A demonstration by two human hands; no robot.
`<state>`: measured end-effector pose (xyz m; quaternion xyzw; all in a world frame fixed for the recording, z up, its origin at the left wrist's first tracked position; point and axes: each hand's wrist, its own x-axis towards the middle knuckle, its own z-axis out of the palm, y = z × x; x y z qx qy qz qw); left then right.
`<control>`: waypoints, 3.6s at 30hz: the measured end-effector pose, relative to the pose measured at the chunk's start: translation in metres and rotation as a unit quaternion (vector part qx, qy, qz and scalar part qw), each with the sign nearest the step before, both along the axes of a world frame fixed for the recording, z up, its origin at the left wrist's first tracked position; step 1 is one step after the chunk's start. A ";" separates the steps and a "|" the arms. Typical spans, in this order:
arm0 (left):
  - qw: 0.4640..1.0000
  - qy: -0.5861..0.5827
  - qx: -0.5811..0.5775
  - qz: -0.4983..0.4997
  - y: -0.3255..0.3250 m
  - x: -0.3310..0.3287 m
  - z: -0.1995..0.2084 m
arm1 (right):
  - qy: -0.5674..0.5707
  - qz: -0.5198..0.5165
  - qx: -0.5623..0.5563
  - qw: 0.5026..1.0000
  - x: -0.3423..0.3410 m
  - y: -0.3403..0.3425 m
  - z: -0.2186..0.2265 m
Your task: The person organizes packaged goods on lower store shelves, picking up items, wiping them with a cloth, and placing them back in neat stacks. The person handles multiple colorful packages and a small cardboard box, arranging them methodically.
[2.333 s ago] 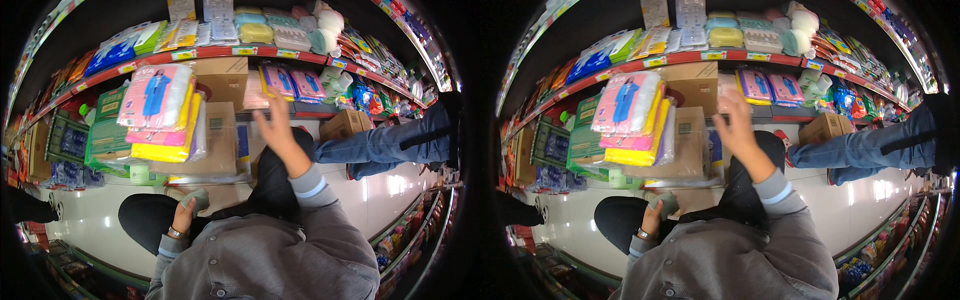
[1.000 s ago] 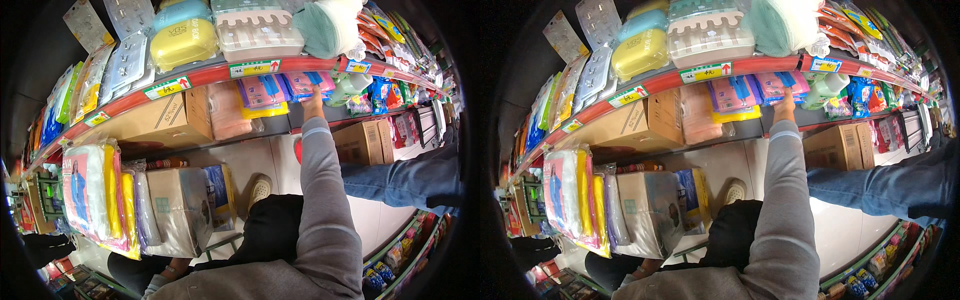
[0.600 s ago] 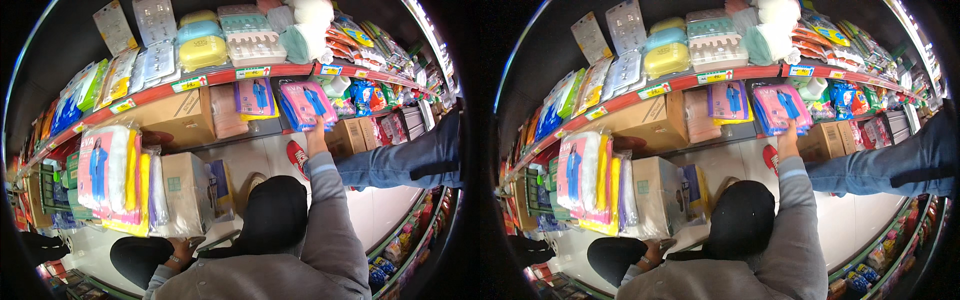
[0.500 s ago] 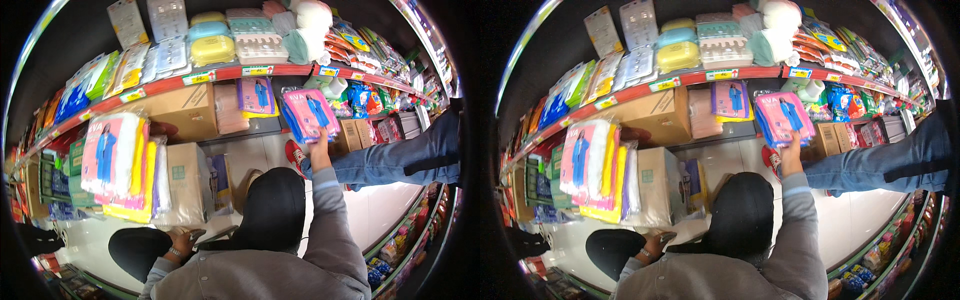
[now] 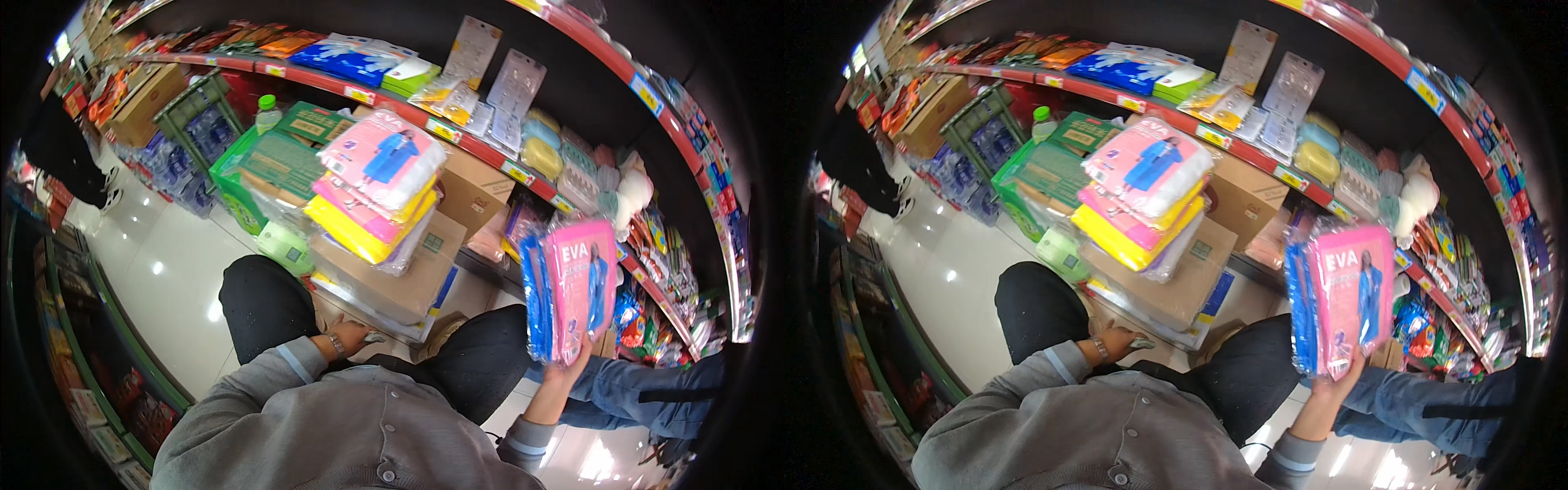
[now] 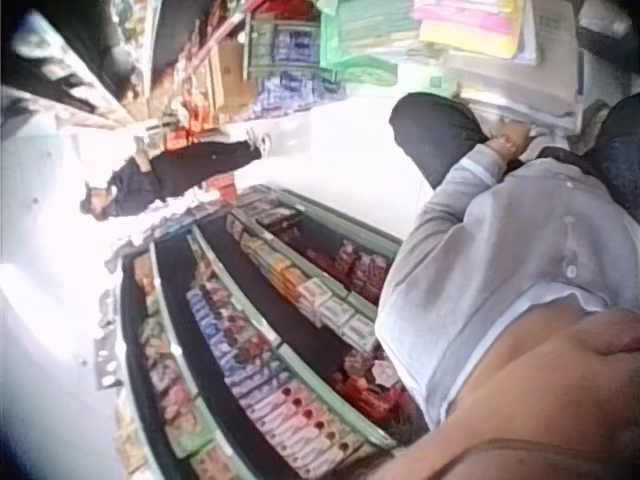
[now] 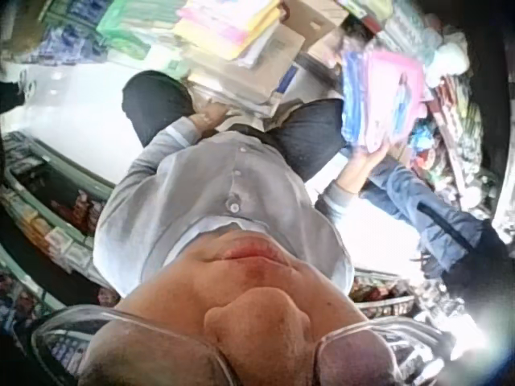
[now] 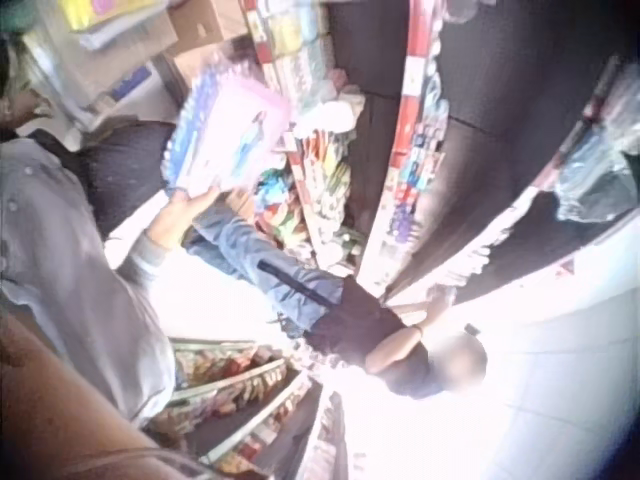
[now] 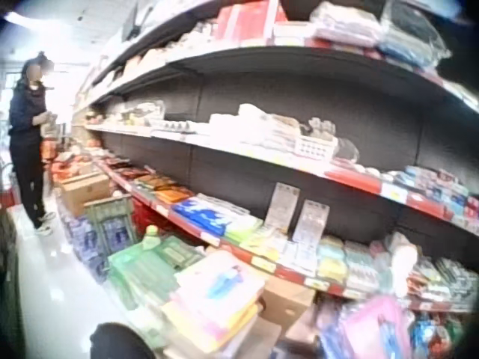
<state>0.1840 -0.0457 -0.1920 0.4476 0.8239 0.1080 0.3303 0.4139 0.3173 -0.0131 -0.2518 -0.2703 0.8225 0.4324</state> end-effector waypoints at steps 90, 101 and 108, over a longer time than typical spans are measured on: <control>0.805 -0.528 0.263 -0.068 0.135 -0.086 0.130 | -0.137 -0.090 -0.219 0.962 -0.261 0.333 -0.324; 0.751 -0.541 0.369 0.085 0.092 -0.068 0.158 | -0.136 0.005 -0.109 0.985 -0.124 0.282 -0.195; 0.767 -0.471 0.424 0.097 0.066 -0.056 0.173 | -0.165 0.105 -0.047 0.980 -0.023 0.085 -0.038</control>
